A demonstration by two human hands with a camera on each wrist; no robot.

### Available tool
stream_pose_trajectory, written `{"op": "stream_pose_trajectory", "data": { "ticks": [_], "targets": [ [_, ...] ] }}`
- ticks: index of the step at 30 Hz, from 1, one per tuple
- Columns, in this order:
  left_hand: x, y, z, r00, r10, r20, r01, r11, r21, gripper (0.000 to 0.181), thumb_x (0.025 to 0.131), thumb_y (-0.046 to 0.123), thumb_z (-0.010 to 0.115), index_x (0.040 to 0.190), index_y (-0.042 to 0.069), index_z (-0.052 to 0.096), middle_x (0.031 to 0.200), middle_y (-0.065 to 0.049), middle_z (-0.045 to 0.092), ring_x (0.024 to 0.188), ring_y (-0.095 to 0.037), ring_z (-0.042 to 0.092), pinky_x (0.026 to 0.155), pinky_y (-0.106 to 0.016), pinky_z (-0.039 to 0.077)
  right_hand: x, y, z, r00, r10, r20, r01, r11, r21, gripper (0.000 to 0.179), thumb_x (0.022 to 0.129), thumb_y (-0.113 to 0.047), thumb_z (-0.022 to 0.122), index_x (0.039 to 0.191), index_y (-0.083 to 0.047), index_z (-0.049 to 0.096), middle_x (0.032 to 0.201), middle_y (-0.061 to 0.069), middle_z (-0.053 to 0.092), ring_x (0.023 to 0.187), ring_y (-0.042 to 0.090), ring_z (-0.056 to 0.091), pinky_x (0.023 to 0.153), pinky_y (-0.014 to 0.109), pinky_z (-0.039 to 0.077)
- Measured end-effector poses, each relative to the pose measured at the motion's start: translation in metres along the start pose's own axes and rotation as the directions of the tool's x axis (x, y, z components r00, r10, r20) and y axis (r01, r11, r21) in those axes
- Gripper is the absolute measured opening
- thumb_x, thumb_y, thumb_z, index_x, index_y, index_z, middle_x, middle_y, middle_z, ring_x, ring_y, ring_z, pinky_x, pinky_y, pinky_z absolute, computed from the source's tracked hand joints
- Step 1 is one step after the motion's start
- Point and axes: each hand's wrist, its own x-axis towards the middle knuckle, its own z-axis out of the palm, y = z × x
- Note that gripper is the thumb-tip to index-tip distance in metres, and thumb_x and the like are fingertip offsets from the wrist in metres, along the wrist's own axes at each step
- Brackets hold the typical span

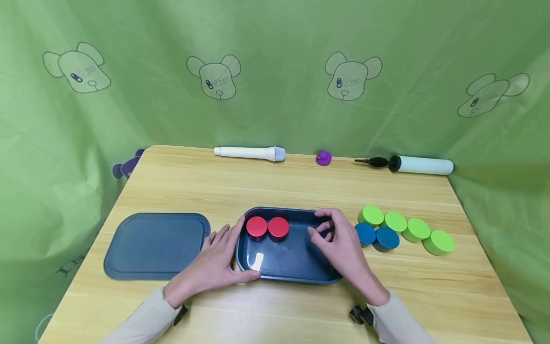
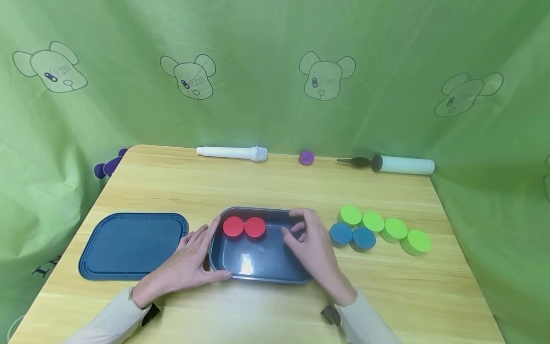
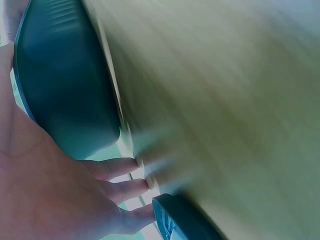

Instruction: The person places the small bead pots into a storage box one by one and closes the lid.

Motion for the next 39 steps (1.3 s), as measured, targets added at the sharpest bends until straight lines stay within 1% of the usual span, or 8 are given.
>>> {"op": "stream_pose_trajectory", "data": {
  "ticks": [6, 11, 16, 21, 27, 33, 36, 39],
  "targets": [
    [0.001, 0.001, -0.001, 1.000, 0.005, -0.004, -0.005, 1.000, 0.003, 0.133, 0.083, 0.090, 0.068, 0.177, 0.030, -0.006, 0.175, -0.019, 0.030, 0.161, -0.048, 0.024, 0.121, -0.077, 0.016, -0.006, 0.006, -0.018, 0.997, 0.009, -0.070, -0.010, 1.000, -0.005, 0.037, 0.099, -0.016, 0.083, 0.131, -0.010, 0.065, 0.094, 0.006, 0.070, 0.075, 0.021, 0.062, 0.064, 0.025, 0.051],
    [0.002, 0.002, 0.000, 1.000, 0.001, 0.003, -0.001, 1.000, 0.001, 0.132, 0.084, 0.090, 0.067, 0.177, 0.031, -0.006, 0.176, -0.018, 0.029, 0.161, -0.047, 0.023, 0.121, -0.077, 0.015, -0.014, 0.013, -0.034, 0.991, 0.047, -0.124, -0.047, 0.999, 0.003, 0.038, 0.100, -0.019, 0.083, 0.133, -0.012, 0.065, 0.092, 0.006, 0.069, 0.073, 0.022, 0.061, 0.062, 0.023, 0.050],
    [0.002, 0.003, 0.000, 1.000, -0.008, 0.009, 0.008, 1.000, -0.002, 0.133, 0.083, 0.090, 0.068, 0.177, 0.031, -0.006, 0.176, -0.019, 0.030, 0.161, -0.048, 0.024, 0.122, -0.077, 0.014, -0.022, 0.020, -0.049, 0.984, 0.069, -0.165, -0.065, 0.997, 0.031, 0.039, 0.099, -0.014, 0.083, 0.134, -0.009, 0.065, 0.092, 0.008, 0.068, 0.071, 0.020, 0.060, 0.061, 0.020, 0.048],
    [0.002, 0.003, 0.000, 1.000, -0.010, 0.014, 0.010, 1.000, 0.003, 0.132, 0.084, 0.090, 0.067, 0.177, 0.030, -0.005, 0.176, -0.019, 0.029, 0.161, -0.048, 0.024, 0.122, -0.077, 0.015, -0.026, 0.032, -0.064, 0.973, 0.117, -0.199, -0.113, 0.993, 0.032, 0.042, 0.099, -0.012, 0.082, 0.137, -0.006, 0.063, 0.096, 0.010, 0.065, 0.073, 0.017, 0.060, 0.062, 0.018, 0.048],
    [0.001, 0.002, 0.000, 1.000, -0.015, 0.015, 0.014, 1.000, 0.007, 0.133, 0.083, 0.091, 0.067, 0.177, 0.030, -0.006, 0.176, -0.020, 0.029, 0.160, -0.048, 0.024, 0.122, -0.077, 0.015, -0.030, 0.054, -0.080, 0.962, 0.163, -0.218, -0.160, 0.987, 0.028, 0.045, 0.102, -0.012, 0.079, 0.141, -0.001, 0.060, 0.115, 0.012, 0.060, 0.082, 0.011, 0.056, 0.068, 0.013, 0.047],
    [0.000, 0.000, 0.001, 1.000, -0.017, 0.011, 0.017, 1.000, 0.009, 0.133, 0.083, 0.091, 0.067, 0.177, 0.031, -0.007, 0.175, -0.020, 0.029, 0.161, -0.048, 0.024, 0.122, -0.077, 0.015, -0.036, 0.081, -0.090, 0.958, 0.167, -0.233, -0.186, 0.981, -0.060, 0.051, 0.099, -0.009, 0.081, 0.143, 0.003, 0.059, 0.121, 0.013, 0.057, 0.082, 0.010, 0.051, 0.066, 0.013, 0.044],
    [0.000, 0.000, 0.001, 1.000, -0.017, 0.011, 0.017, 1.000, 0.008, 0.133, 0.084, 0.090, 0.067, 0.177, 0.031, -0.007, 0.175, -0.020, 0.029, 0.161, -0.047, 0.024, 0.122, -0.076, 0.015, -0.040, 0.090, -0.094, 0.957, 0.171, -0.233, -0.199, 0.975, -0.103, 0.052, 0.097, -0.008, 0.083, 0.142, 0.004, 0.059, 0.125, 0.016, 0.054, 0.081, 0.011, 0.051, 0.065, 0.014, 0.042],
    [0.000, 0.000, 0.001, 1.000, -0.015, 0.010, 0.015, 1.000, 0.008, 0.133, 0.084, 0.090, 0.067, 0.177, 0.031, -0.007, 0.175, -0.020, 0.029, 0.161, -0.047, 0.024, 0.121, -0.077, 0.015, -0.043, 0.098, -0.097, 0.960, 0.168, -0.225, -0.199, 0.972, -0.122, 0.053, 0.096, -0.006, 0.084, 0.141, 0.005, 0.058, 0.127, 0.022, 0.052, 0.081, 0.012, 0.051, 0.066, 0.014, 0.042]
  ]
}}
